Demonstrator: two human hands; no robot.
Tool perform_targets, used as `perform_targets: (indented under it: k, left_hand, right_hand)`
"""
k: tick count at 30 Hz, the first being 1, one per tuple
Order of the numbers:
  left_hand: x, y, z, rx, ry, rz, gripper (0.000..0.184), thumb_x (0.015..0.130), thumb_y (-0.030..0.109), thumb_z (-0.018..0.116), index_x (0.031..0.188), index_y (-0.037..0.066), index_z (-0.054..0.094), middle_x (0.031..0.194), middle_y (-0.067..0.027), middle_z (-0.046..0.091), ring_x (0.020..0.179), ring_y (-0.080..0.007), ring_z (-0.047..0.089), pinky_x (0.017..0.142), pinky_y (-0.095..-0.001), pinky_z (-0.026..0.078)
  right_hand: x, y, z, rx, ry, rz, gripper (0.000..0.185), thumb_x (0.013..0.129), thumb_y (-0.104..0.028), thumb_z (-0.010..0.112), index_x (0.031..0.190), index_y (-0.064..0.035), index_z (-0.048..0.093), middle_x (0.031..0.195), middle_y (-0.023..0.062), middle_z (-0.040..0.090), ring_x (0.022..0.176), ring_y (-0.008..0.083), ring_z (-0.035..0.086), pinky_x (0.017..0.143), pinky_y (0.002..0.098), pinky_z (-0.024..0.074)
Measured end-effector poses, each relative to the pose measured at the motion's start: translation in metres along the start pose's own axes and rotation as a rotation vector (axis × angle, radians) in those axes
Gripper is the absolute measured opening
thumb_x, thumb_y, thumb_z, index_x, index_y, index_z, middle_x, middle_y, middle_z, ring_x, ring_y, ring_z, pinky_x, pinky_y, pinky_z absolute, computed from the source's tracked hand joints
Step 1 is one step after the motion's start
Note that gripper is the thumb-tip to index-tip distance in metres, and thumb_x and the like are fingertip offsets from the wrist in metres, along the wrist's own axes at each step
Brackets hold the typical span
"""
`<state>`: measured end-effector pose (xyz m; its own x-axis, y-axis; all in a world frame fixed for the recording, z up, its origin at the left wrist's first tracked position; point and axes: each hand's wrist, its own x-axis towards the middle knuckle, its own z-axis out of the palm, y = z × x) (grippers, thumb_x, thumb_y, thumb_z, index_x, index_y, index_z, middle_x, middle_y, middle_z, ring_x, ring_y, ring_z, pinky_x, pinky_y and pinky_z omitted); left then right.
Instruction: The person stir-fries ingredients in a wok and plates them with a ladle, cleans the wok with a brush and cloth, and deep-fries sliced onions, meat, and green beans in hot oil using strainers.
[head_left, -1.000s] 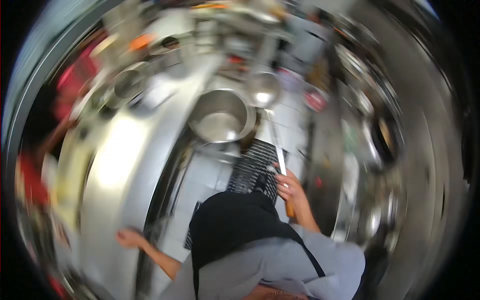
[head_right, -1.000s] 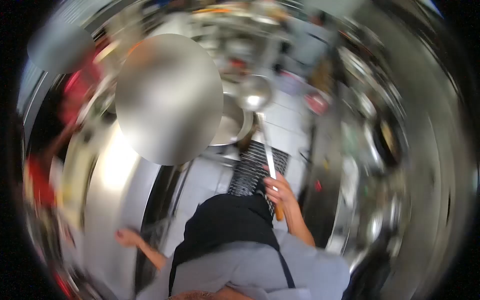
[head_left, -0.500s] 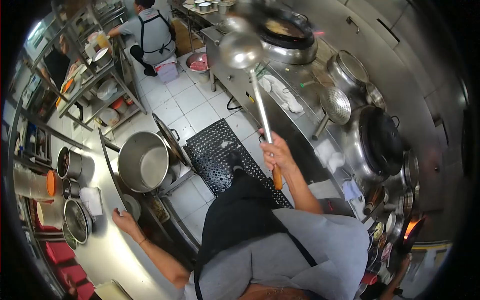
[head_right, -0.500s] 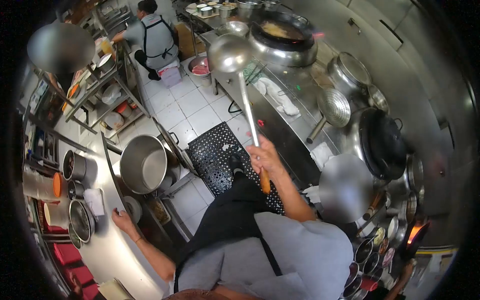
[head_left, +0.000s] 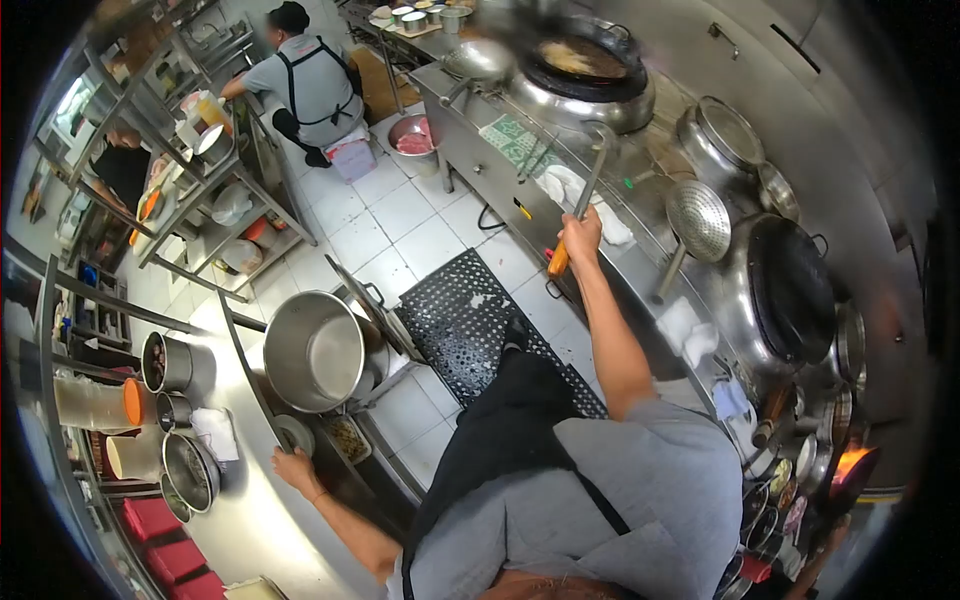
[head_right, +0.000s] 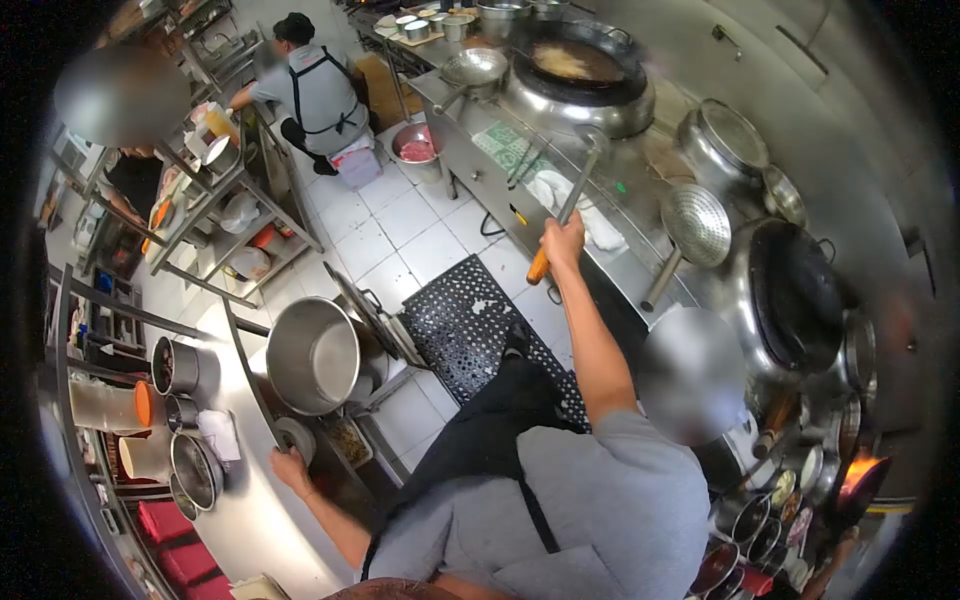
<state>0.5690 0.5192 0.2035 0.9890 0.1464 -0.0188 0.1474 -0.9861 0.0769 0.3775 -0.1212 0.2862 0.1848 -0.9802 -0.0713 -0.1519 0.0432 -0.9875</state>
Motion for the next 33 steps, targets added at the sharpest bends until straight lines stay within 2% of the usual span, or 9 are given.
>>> perform_targets:
  k: [4,8,15,17,24,27,29,32,33]
  left_hand:
    - [0.003,-0.003,-0.006,-0.12,0.035,0.003,0.053,0.069,0.009,0.071,0.117,-0.003,0.049,0.11,-0.0271,0.053,0.101,-0.0431,0.053,0.085,-0.0465,0.043]
    - [0.016,0.02,-0.023,0.018,0.145,0.013,0.061,0.065,0.01,0.07,0.12,-0.004,0.048,0.108,-0.0274,0.058,0.102,-0.042,0.055,0.088,-0.0422,0.044]
    - [0.103,-0.021,-0.001,0.035,-0.116,0.027,0.072,0.059,0.016,0.07,0.124,-0.006,0.046,0.101,-0.0292,0.061,0.09,-0.0401,0.06,0.081,-0.0394,0.048]
    - [0.102,-0.027,-0.002,-0.153,-0.091,0.062,0.039,0.063,0.018,0.075,0.089,-0.001,0.053,0.074,-0.0198,0.06,0.065,-0.0333,0.054,0.064,-0.0403,0.045]
    - [0.12,-0.038,0.008,-0.344,-0.16,-0.143,0.034,0.063,0.02,0.074,0.077,0.001,0.05,0.069,-0.0179,0.058,0.061,-0.0346,0.051,0.06,-0.0414,0.043]
    - [0.111,-0.054,0.009,-0.159,-0.081,0.07,0.034,0.063,0.019,0.073,0.082,0.001,0.053,0.07,-0.0194,0.058,0.062,-0.0351,0.051,0.061,-0.0421,0.044]
    - [0.114,-0.063,0.022,-0.335,-0.205,-0.148,0.059,0.073,0.003,0.069,0.125,-0.009,0.046,0.084,-0.0137,0.064,0.07,-0.0156,0.054,0.059,-0.0325,0.047]
    - [0.112,-0.073,0.024,-0.137,-0.033,0.036,0.037,0.062,0.02,0.073,0.09,0.0,0.058,0.074,-0.021,0.06,0.065,-0.0368,0.054,0.065,-0.0419,0.046]
    - [0.111,-0.075,0.027,0.051,0.021,0.086,0.045,0.062,0.019,0.073,0.1,0.0,0.06,0.077,-0.0218,0.061,0.07,-0.0371,0.058,0.067,-0.0419,0.047]
  right_hand:
    - [0.063,0.03,0.037,-0.303,0.268,-0.06,0.06,0.079,-0.011,0.05,0.132,0.0098,0.031,0.117,0.0357,0.05,0.112,0.0457,0.048,0.099,0.0415,0.0353]
    - [0.085,0.037,0.056,-0.356,0.478,-0.054,0.061,0.081,-0.014,0.049,0.132,0.0118,0.029,0.114,0.0345,0.052,0.107,0.0441,0.052,0.096,0.0417,0.0383]
    - [0.09,0.015,-0.004,-0.73,0.098,0.043,0.058,0.084,-0.031,0.056,0.129,0.0016,0.039,0.099,0.0314,0.058,0.092,0.0435,0.058,0.079,0.05,0.0468]
    - [0.101,0.027,-0.03,-0.804,0.405,-0.248,0.051,0.083,-0.032,0.057,0.121,-0.0003,0.044,0.103,0.0275,0.059,0.096,0.0416,0.057,0.081,0.0472,0.046]
    - [0.157,0.059,-0.073,-0.565,0.31,-0.05,0.064,0.073,-0.024,0.068,0.127,-0.0003,0.041,0.112,0.0253,0.056,0.095,0.0417,0.057,0.083,0.0414,0.0464]
    - [0.15,0.045,-0.059,-0.441,0.221,0.219,0.075,0.073,-0.016,0.062,0.132,0.0125,0.026,0.129,0.0343,0.039,0.117,0.0448,0.043,0.097,0.0402,0.038]
    - [0.16,0.076,-0.064,-0.538,0.542,-0.014,0.073,0.07,-0.006,0.058,0.131,0.015,0.024,0.135,0.0342,0.031,0.125,0.042,0.035,0.105,0.0379,0.028]
    - [0.168,0.081,-0.092,-0.65,0.534,-0.044,0.065,0.072,-0.004,0.049,0.129,0.0172,0.025,0.129,0.035,0.036,0.119,0.0405,0.038,0.106,0.0397,0.025]
    - [0.17,0.083,-0.101,-0.704,0.461,-0.058,0.062,0.073,-0.003,0.048,0.128,0.0165,0.027,0.128,0.035,0.036,0.116,0.0412,0.04,0.106,0.0412,0.0257]
